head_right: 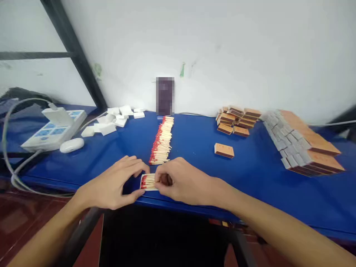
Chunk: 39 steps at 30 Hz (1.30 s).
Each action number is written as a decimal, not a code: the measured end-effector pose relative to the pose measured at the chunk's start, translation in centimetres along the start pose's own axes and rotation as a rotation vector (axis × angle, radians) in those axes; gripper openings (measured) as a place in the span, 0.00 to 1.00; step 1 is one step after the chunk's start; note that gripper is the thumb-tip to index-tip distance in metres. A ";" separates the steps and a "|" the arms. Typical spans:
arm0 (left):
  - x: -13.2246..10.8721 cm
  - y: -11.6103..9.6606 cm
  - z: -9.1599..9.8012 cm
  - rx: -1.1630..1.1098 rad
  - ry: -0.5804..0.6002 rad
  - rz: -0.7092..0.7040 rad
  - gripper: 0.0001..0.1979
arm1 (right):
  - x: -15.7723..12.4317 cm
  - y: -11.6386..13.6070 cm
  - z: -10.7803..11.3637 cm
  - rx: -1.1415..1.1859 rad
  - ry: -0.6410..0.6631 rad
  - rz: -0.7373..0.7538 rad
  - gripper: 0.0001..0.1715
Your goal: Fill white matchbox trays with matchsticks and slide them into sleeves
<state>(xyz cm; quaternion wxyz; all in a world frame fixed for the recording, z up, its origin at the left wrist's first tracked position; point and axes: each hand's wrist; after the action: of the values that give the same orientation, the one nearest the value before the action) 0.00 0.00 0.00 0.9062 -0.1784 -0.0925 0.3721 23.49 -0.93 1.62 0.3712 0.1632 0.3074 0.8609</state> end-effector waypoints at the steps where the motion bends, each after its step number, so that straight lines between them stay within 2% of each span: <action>1: 0.0 -0.1 0.0 -0.003 -0.004 -0.004 0.11 | 0.1 -0.1 -0.1 0.000 -0.014 0.003 0.07; 16: 0.0 0.2 0.1 -0.020 -0.019 -0.024 0.11 | 0.7 0.2 -0.9 0.040 -0.112 -0.006 0.08; 25: 0.0 0.0 0.2 -0.035 0.005 -0.005 0.12 | 0.4 0.3 -0.4 0.052 -0.089 -0.058 0.07; 39: 0.0 0.2 0.0 -0.035 -0.016 -0.015 0.11 | 0.7 -0.3 -1.3 -0.029 -0.180 0.103 0.06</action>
<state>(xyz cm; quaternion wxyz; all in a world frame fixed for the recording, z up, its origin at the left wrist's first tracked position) -0.16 0.12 -0.09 0.9049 -0.1908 -0.1074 0.3651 22.56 -0.78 0.44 0.3548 0.2503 0.2513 0.8650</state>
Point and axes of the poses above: each hand's wrist, its own x-axis towards the middle knuckle, its own z-axis out of the back of the hand, y = z × x, and after that the axes turned 1 degree about z, right-handed
